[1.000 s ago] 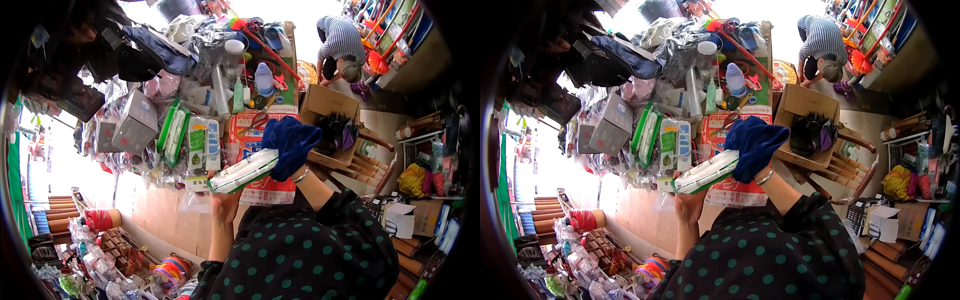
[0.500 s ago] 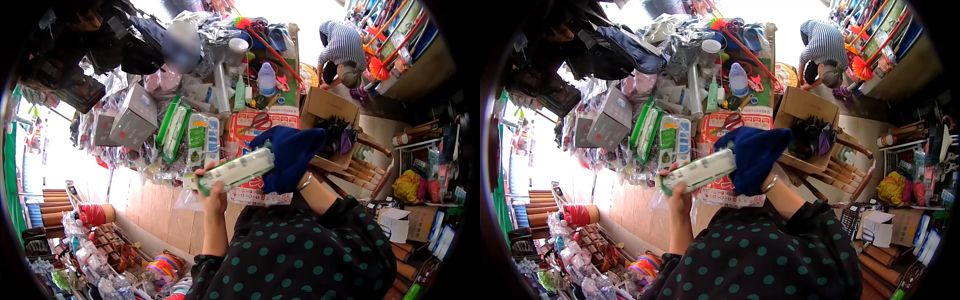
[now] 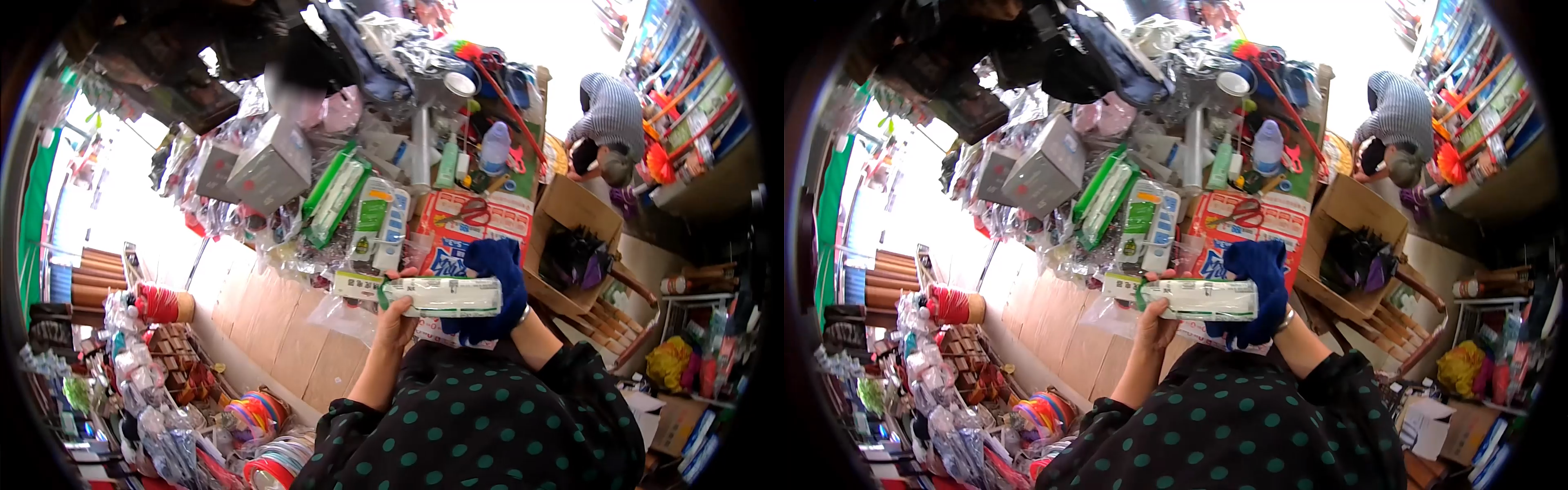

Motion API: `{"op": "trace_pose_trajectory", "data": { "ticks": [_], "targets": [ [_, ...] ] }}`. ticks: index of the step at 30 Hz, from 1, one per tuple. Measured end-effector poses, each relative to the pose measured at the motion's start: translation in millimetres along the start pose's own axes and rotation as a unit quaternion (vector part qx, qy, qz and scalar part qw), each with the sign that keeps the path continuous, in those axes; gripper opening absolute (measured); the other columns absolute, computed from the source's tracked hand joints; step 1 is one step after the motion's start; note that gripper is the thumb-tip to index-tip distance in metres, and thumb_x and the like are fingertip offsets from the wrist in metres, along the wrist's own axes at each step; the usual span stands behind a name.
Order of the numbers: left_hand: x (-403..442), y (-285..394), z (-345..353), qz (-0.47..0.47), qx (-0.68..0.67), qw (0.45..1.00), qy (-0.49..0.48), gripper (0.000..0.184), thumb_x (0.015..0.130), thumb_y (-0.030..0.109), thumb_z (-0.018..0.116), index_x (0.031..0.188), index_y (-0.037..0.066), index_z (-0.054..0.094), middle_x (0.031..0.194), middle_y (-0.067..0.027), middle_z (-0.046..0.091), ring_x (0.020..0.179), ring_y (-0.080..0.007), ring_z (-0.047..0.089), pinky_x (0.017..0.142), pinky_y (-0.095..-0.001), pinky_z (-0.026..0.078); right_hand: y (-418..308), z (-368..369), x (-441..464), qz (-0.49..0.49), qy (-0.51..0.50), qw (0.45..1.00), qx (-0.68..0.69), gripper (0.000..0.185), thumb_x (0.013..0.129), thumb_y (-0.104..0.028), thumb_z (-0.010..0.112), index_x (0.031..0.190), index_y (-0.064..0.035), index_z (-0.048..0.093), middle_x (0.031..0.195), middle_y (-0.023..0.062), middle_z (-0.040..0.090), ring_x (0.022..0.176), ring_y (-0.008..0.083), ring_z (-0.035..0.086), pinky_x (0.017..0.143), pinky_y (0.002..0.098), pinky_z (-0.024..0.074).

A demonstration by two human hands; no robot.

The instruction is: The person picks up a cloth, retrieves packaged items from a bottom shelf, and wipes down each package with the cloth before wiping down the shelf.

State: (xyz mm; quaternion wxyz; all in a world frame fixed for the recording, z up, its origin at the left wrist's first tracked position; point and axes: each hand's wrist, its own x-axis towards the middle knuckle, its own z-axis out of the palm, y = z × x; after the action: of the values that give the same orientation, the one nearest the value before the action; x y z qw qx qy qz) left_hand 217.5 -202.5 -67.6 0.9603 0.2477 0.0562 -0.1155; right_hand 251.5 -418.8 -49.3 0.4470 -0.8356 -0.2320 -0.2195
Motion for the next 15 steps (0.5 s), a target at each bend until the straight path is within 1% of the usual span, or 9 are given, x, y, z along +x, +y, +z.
{"op": "trace_pose_trajectory", "data": {
  "ticks": [2,3,4,5,7,10,11,12,15],
  "targets": [
    [0,-1,0,-0.005,-0.026,1.000,0.015,0.046,0.073,-0.003,0.062,0.110,0.017,0.045,0.122,-0.0083,0.049,0.124,-0.0357,0.041,0.100,-0.0546,0.038,-3,3,-8,-0.091,0.020,0.990,-0.103,0.034,0.069,-0.018,0.069,0.097,-0.0015,0.059,0.096,0.0130,0.060,0.088,0.0325,0.057,0.078,0.0401,0.0433],
    [1,1,1,0.005,-0.039,0.999,0.038,0.047,0.072,-0.005,0.061,0.111,0.016,0.045,0.121,-0.0085,0.050,0.122,-0.0368,0.042,0.100,-0.0546,0.038,-19,3,-9,-0.017,0.033,0.993,-0.112,0.040,0.069,-0.023,0.070,0.101,-0.0015,0.060,0.100,0.0140,0.060,0.091,0.0336,0.058,0.079,0.0411,0.0465],
    [5,8,1,0.014,-0.039,0.999,0.036,0.047,0.072,-0.005,0.061,0.111,0.016,0.045,0.121,-0.0085,0.050,0.122,-0.0368,0.042,0.100,-0.0546,0.038,-8,15,-26,-0.025,0.033,0.993,-0.108,0.040,0.069,-0.023,0.070,0.101,-0.0015,0.060,0.100,0.0140,0.060,0.091,0.0336,0.058,0.079,0.0411,0.0465],
    [11,18,-1,0.059,-0.021,0.997,0.040,0.047,0.071,-0.005,0.060,0.111,0.015,0.045,0.120,-0.0093,0.049,0.121,-0.0370,0.043,0.100,-0.0545,0.038,17,33,-52,0.025,0.037,0.989,-0.139,0.041,0.070,-0.023,0.069,0.105,-0.0027,0.058,0.101,0.0151,0.060,0.092,0.0331,0.058,0.081,0.0441,0.0446],
    [28,45,-16,0.172,0.054,0.983,0.045,0.049,0.071,-0.007,0.057,0.112,0.014,0.043,0.120,-0.0115,0.047,0.121,-0.0363,0.044,0.100,-0.0533,0.039,11,31,-42,0.003,0.049,0.971,-0.232,0.047,0.066,-0.026,0.072,0.105,-0.0034,0.057,0.094,0.0159,0.059,0.087,0.0330,0.058,0.078,0.0458,0.0440],
    [49,99,11,0.326,0.250,0.911,0.037,0.046,0.075,-0.004,0.058,0.114,0.011,0.038,0.119,-0.0117,0.045,0.122,-0.0324,0.042,0.102,-0.0446,0.037,-8,11,-37,0.050,0.039,0.984,-0.169,0.045,0.062,-0.024,0.075,0.098,-0.0030,0.057,0.087,0.0147,0.057,0.081,0.0333,0.057,0.070,0.0429,0.0440],
    [63,120,5,0.390,0.442,0.808,0.012,0.044,0.077,-0.004,0.057,0.115,0.009,0.037,0.120,-0.0120,0.044,0.124,-0.0310,0.041,0.101,-0.0419,0.035,-9,8,-37,0.047,0.041,0.984,-0.170,0.045,0.062,-0.024,0.075,0.098,-0.0030,0.057,0.087,0.0147,0.057,0.081,0.0333,0.057,0.070,0.0429,0.0440],
    [73,130,14,0.422,0.491,0.762,-0.008,0.041,0.078,-0.004,0.057,0.113,0.007,0.039,0.121,-0.0130,0.044,0.124,-0.0306,0.041,0.101,-0.0401,0.033,-10,6,-38,0.036,0.049,0.982,-0.178,0.040,0.063,-0.024,0.073,0.093,-0.0029,0.058,0.085,0.0147,0.057,0.078,0.0329,0.057,0.067,0.0414,0.0436],
    [103,160,26,0.459,0.687,0.557,-0.092,0.042,0.074,-0.007,0.060,0.109,0.007,0.043,0.120,-0.0158,0.044,0.122,-0.0360,0.041,0.102,-0.0431,0.032,1,8,-49,0.011,0.077,0.979,-0.187,0.036,0.064,-0.025,0.072,0.088,-0.0023,0.058,0.082,0.0147,0.057,0.075,0.0326,0.056,0.065,0.0396,0.0430]
  ]
}}
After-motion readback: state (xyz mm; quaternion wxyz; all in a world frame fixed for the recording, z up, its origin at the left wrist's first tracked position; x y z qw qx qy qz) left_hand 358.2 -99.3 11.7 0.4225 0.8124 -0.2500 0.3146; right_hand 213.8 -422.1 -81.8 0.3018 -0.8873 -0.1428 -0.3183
